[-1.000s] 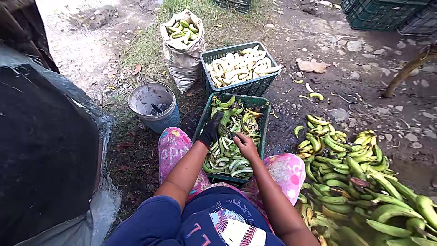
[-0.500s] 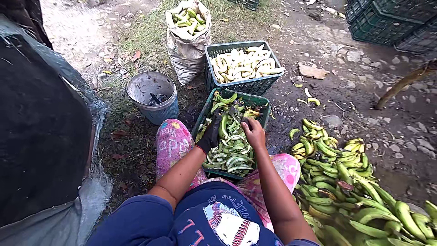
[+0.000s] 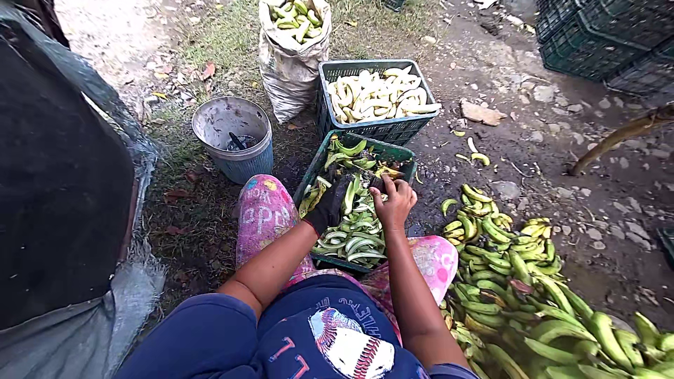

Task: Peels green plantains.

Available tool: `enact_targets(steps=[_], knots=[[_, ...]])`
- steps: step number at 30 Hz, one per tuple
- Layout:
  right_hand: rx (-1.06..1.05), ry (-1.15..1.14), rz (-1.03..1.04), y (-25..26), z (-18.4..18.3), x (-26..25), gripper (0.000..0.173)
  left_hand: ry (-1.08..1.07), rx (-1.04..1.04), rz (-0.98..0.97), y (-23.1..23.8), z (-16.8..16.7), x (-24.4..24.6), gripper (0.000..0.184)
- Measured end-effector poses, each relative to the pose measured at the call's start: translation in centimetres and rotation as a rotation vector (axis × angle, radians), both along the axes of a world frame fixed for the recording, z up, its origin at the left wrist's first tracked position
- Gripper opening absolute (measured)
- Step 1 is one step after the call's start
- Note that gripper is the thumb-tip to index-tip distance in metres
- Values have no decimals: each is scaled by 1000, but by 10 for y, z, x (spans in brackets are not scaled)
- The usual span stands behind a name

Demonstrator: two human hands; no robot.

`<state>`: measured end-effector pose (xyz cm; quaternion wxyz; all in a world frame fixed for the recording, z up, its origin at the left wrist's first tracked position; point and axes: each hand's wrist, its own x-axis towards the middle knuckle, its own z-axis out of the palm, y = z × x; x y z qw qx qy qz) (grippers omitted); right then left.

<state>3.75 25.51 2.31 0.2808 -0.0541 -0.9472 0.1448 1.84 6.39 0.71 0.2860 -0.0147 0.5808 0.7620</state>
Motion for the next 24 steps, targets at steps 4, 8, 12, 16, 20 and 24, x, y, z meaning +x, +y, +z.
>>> enact_targets(steps=[4,8,12,16,20,24], knots=[[-403,-202,-251,5,2,-7,54,-26,-116,-130,-14,-1,21,47],[-491,-391,-136,13,15,-7,52,-232,161,77,-16,-14,17,62],[-550,-548,77,-22,-6,22,50,278,-173,197,-12,2,-10,48],[-409,-408,86,-50,4,48,57,530,-358,539,7,36,-44,47],[-300,-330,55,-38,18,38,57,549,-268,516,13,44,-32,51],[-239,-400,-3,-6,30,4,54,367,-154,-29,0,45,-20,37]])
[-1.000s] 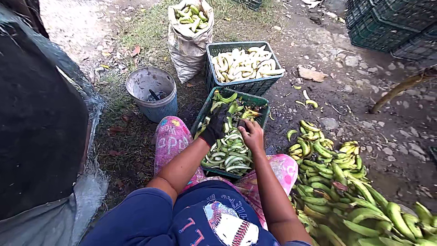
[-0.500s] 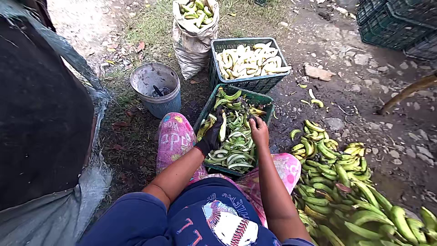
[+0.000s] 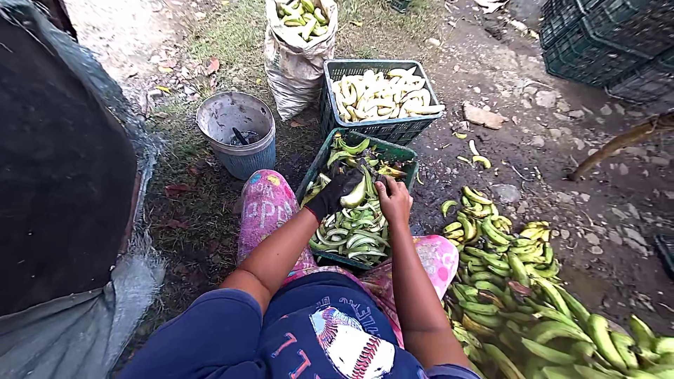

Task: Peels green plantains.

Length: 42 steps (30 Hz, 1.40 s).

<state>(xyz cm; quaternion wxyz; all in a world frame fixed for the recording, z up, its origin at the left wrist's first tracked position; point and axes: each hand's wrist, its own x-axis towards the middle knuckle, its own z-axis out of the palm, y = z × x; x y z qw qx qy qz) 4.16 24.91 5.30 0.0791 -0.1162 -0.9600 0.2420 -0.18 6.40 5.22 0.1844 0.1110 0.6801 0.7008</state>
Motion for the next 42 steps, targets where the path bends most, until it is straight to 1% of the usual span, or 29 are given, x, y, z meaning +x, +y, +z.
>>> enact_targets(steps=[1,4,5,7,9,12,14,16,17,18,19,22,24,25,27,28,29,31,32,33,34,35,36,37,38,39,40,41,42], knots=[[13,-21,1,2,1,-3,53,-12,-43,-79,-6,2,-4,37],[-1,-48,-20,-2,3,-7,53,165,-225,-260,-29,2,-23,35],[-31,-60,-54,-1,2,-9,52,170,-244,-325,-33,2,-28,33],[-110,-73,-139,3,-1,-11,52,58,-203,-387,-33,5,-31,31],[-179,-58,-153,2,-1,-12,53,-57,-78,-226,-25,2,-34,34],[-211,-36,-75,-19,-9,1,49,-150,143,231,0,-10,-32,49],[-180,11,-48,-36,-16,14,50,-171,136,573,19,-10,-26,52],[-112,74,-66,-50,-19,25,52,-269,173,847,33,5,-31,53],[-86,83,-83,-53,-19,27,52,-289,189,907,37,9,-33,53],[-75,75,-95,-51,-16,25,52,-283,191,896,38,11,-33,53],[-74,53,-105,-45,-11,21,51,-254,206,825,37,11,-30,51],[-57,58,-100,-28,-2,11,52,-184,281,400,19,0,-28,51],[28,114,-86,-25,-5,11,54,-179,278,281,12,-7,-34,52],[70,130,-72,-24,-9,11,55,-138,229,253,9,-11,-33,49],[103,127,-46,-19,-10,8,56,98,24,166,-3,-29,-26,39],[91,108,-33,-15,-6,4,54,194,-59,109,-8,-27,-26,38],[68,76,-19,-12,2,-1,53,239,-101,30,-12,-15,-28,38],[30,-51,-6,-7,19,-11,52,351,-236,-207,-27,2,-28,35],[20,-106,-12,-5,23,-16,52,386,-276,-341,-33,4,-28,34],[12,-137,-21,-4,25,-20,51,388,-290,-415,-36,0,-24,35],[-12,-152,-24,-4,25,-21,51,329,-298,-387,-39,-6,-15,39],[-54,-152,-16,-6,23,-19,52,216,-308,-279,-42,-7,-3,38],[-97,-142,1,-11,19,-15,51,116,-281,-121,-40,-17,2,36],[-127,-122,20,-18,10,-9,50,60,-202,46,-34,-35,-1,40],[-134,-82,42,-26,-2,0,50,7,-54,193,-22,-52,-11,48],[-121,-10,63,-35,-14,10,51,-124,176,329,-7,-50,-20,56],[-92,86,76,-45,-25,20,52,-269,426,439,5,-34,-27,55],[-59,169,78,-53,-33,28,53,-418,609,514,11,-10,-29,50],[-28,230,68,-58,-36,33,53,-623,698,605,11,24,-29,46]])
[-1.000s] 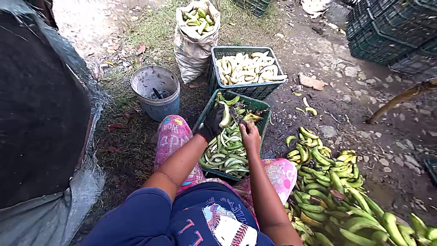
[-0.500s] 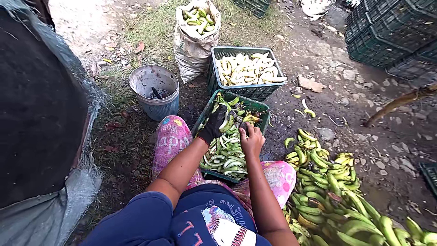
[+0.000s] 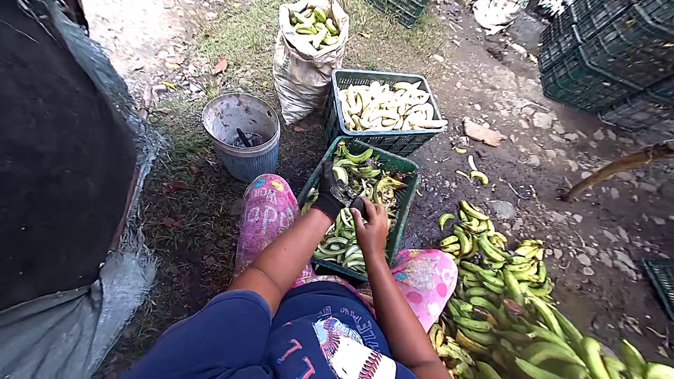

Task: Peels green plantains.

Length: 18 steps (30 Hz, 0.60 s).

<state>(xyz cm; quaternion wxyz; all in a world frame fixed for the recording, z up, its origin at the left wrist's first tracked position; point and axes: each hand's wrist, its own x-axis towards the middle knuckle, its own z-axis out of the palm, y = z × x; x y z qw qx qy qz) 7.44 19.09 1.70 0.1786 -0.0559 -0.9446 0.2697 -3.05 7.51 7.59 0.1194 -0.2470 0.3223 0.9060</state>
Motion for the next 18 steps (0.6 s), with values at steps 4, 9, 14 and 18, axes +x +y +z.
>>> enact_targets(steps=[4,9,14,18], knots=[[-56,-65,-51,10,22,-11,51,321,219,-168,5,-33,8,51],[-29,-64,-11,29,31,-21,50,372,-147,-359,-13,-6,14,42],[-76,-229,-69,31,33,-31,49,676,-1041,-507,-17,-1,20,48],[-373,-396,-93,51,40,-48,57,843,-988,-612,-33,-6,48,45]])
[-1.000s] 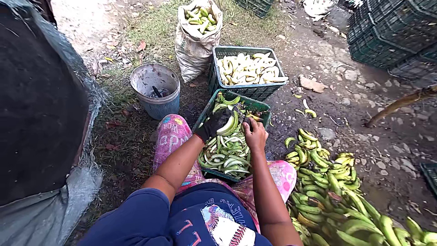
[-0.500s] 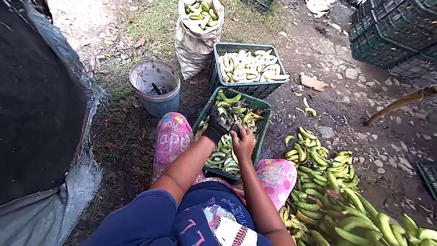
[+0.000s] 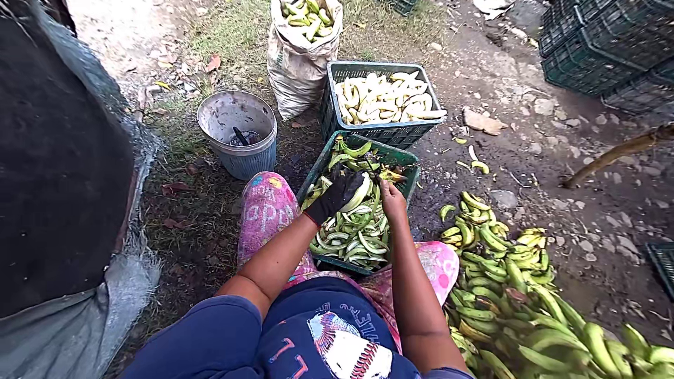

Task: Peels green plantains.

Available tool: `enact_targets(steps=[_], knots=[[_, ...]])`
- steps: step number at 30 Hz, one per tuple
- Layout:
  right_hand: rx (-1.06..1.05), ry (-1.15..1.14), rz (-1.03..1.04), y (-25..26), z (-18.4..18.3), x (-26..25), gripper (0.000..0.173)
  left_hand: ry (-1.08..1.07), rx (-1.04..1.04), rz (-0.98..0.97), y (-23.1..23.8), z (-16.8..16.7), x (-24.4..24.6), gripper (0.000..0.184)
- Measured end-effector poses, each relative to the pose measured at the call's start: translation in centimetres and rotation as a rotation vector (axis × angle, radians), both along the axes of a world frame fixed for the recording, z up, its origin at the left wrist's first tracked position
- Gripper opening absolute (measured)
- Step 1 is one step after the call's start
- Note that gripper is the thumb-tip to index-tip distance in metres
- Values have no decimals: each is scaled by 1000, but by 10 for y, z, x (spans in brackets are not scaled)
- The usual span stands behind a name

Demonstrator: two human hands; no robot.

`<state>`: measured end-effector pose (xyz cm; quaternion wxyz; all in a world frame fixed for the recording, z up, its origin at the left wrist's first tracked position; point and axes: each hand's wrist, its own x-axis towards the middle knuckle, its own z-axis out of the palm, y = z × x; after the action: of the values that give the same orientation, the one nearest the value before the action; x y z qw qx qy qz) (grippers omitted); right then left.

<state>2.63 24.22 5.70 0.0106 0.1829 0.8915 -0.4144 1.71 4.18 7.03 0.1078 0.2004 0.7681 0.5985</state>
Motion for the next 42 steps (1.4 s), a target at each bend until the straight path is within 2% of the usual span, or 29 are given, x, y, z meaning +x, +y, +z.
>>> enact_targets(steps=[1,2,3,5,6,8,10,13,16,18,21,23,25,29,31,32,33,35,37,40,42], knots=[[-4,30,26,0,1,2,56,42,93,-3,-2,-24,-5,46],[28,60,80,-2,1,6,53,19,270,2,-1,-55,-15,43],[88,111,135,-5,-3,12,50,-195,462,22,2,-61,-22,36],[244,272,249,-13,-19,27,50,-670,702,45,5,-39,-36,34],[326,366,303,-15,-27,35,53,-819,790,26,3,-32,-41,35],[450,543,366,-17,-38,48,58,-957,912,24,1,-23,-47,40],[509,648,358,-19,-39,54,57,-996,919,57,-3,-12,-46,42],[547,635,311,-20,-31,52,52,-963,890,-5,-1,-13,-44,41],[462,503,177,-25,-22,40,51,-685,753,-7,3,-20,-36,32],[276,347,55,-25,-17,30,53,-427,597,50,9,-19,-30,39],[29,206,-37,-17,-18,17,54,-357,613,96,13,-39,-21,41],[15,173,-20,-15,-15,14,51,-249,538,55,1,-70,-17,43],[53,138,-11,-14,-15,14,49,-132,375,59,-7,-84,-14,41],[33,-67,-134,-2,-31,5,58,-35,112,125,-10,-82,-4,38],[13,-130,-228,17,-42,3,62,-77,97,120,-8,-79,-4,38],[14,-134,-228,23,-42,2,61,-157,180,120,-7,-82,-11,37],[28,-112,-193,25,-40,3,58,-307,352,122,-2,-84,-21,36],[81,-24,-25,25,-34,13,50,-754,655,99,7,-70,-38,36],[205,113,213,22,-30,23,47,-991,747,1,6,-64,-49,37],[299,309,505,20,-31,30,52,-1030,803,-77,2,-43,-55,43],[323,326,519,14,-28,29,53,-988,795,-8,6,-32,-51,41]])
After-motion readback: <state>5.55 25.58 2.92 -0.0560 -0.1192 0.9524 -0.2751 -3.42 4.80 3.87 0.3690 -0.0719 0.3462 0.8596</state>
